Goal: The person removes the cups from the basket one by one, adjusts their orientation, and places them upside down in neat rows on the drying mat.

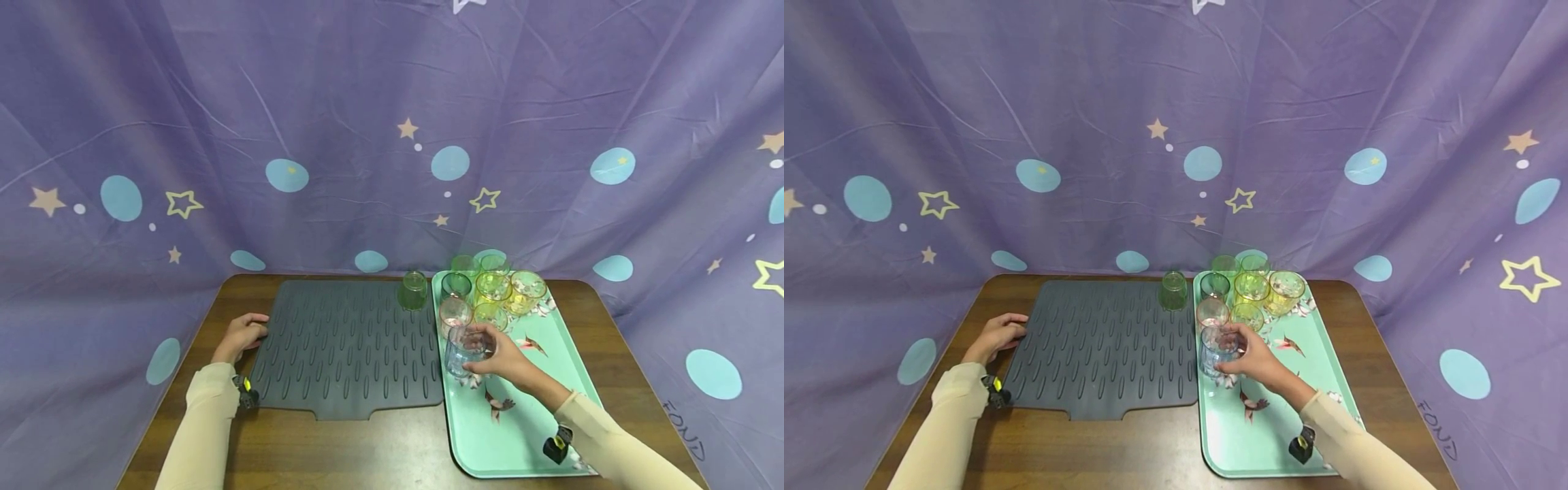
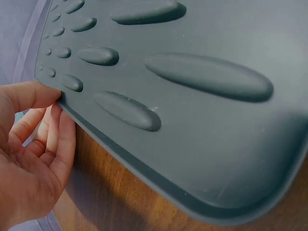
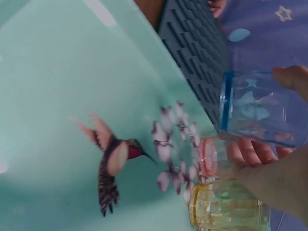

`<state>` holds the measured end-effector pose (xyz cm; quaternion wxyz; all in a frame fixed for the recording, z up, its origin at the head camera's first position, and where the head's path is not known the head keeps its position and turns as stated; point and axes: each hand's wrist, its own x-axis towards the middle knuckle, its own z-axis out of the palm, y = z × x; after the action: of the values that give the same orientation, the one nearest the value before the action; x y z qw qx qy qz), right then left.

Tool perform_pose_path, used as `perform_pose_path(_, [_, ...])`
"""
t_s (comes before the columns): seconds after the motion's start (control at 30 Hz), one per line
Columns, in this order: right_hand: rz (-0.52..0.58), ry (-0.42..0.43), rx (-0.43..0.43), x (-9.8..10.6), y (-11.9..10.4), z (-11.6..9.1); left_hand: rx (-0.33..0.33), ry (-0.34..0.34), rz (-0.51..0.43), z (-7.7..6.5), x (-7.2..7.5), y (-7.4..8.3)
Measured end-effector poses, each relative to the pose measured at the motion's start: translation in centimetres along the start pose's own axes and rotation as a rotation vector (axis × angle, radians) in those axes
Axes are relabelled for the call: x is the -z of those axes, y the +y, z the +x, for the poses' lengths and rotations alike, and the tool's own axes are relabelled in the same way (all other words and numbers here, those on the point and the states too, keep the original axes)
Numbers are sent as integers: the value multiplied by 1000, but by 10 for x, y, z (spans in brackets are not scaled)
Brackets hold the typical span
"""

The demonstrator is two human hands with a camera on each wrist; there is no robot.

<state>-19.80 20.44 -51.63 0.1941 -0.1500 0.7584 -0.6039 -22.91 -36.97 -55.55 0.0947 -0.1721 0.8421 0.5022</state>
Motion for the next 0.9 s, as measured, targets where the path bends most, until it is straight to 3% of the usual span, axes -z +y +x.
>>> perform_pose_path(0.27, [200, -130, -38, 16, -13, 3, -6, 3, 0, 0, 1, 0])
perform_pose_path(0.4, [250, -185, -20, 21, -22, 6, -9, 1, 1, 2, 1, -1])
perform_pose_path(0.67, [353, -130, -14, 27, -38, 15, 9, -13, -5, 4, 2, -2])
perform_pose_path(0.9, [344, -73, 39, 33, -57, 30, -3, -4, -3, 0, 1, 0])
